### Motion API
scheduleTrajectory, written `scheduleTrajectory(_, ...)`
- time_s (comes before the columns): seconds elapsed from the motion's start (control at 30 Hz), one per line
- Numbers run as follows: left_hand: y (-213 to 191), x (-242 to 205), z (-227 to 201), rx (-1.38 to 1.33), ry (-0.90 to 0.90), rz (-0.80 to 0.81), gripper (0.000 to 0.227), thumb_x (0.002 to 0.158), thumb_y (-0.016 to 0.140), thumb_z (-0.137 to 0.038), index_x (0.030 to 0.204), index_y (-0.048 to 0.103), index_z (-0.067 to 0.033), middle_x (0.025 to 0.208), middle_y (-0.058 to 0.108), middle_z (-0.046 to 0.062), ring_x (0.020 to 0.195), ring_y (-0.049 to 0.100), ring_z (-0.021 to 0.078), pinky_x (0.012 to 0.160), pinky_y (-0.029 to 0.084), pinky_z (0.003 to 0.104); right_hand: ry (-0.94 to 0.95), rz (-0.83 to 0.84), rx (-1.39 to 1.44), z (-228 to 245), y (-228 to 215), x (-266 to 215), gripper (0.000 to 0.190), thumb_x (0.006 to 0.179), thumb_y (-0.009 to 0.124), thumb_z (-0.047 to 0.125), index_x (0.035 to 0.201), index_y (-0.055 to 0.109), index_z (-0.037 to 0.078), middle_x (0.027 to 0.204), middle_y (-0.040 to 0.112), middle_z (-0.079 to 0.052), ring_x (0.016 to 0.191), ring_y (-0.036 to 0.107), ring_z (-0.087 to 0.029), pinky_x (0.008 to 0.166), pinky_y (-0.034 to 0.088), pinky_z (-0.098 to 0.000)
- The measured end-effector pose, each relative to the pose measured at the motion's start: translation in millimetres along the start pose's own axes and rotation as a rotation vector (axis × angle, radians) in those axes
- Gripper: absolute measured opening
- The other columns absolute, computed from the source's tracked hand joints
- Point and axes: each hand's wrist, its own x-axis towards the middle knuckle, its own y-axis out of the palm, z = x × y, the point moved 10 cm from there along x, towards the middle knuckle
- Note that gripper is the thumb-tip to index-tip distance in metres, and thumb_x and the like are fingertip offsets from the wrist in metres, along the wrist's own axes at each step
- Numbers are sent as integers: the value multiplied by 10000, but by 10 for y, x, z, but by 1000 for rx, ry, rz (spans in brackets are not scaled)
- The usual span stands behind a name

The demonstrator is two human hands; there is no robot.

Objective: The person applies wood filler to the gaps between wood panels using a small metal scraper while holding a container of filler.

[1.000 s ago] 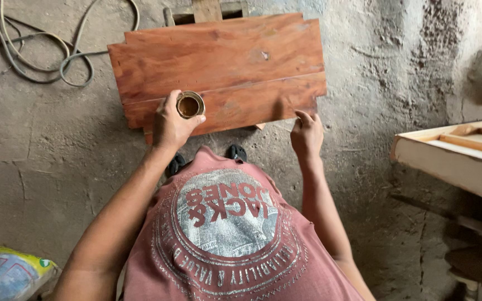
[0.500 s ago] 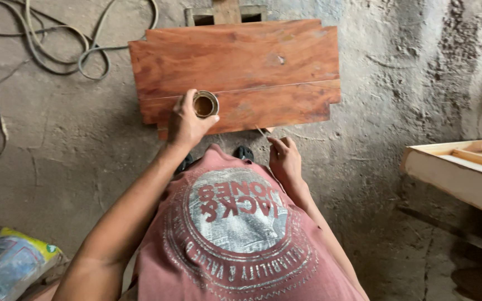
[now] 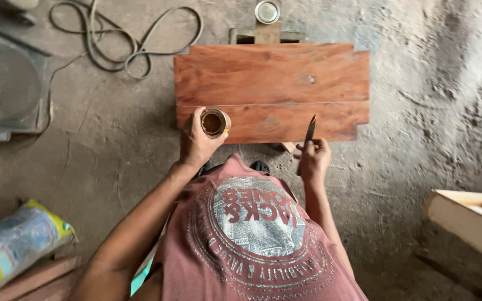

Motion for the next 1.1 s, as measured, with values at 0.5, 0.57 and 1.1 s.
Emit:
scheduleTrajectory(0.5,226,-226,369,51,-67,10,853,740,907,-217,1420,427,-32,1300,607,242,1211,603,422,995,516,471,-449,357,-757,710,222,-299,163,943,631,164,1022,716,50,816,689,-222,758,681,-440,653,533,-495)
scheduleTrajectory(0.57,233,-256,376,38,-78,8,845,741,907,-215,1416,430,-38,1296,609,241,1203,610,422,982,521,465,-553,436,-831,763,295,-352,149,946,634,157,1025,714,59,814,696,-211,760,675,-442,677,525,-523)
scheduleTrajectory(1.1,-288,-558,453,-355,-165,-73,804,768,923,-147,1428,481,-25,1312,669,166,1223,673,285,1050,550,383,-499,408,-883,666,255,-822,136,945,621,137,1023,699,58,935,705,-223,875,670,-446,749,531,-503)
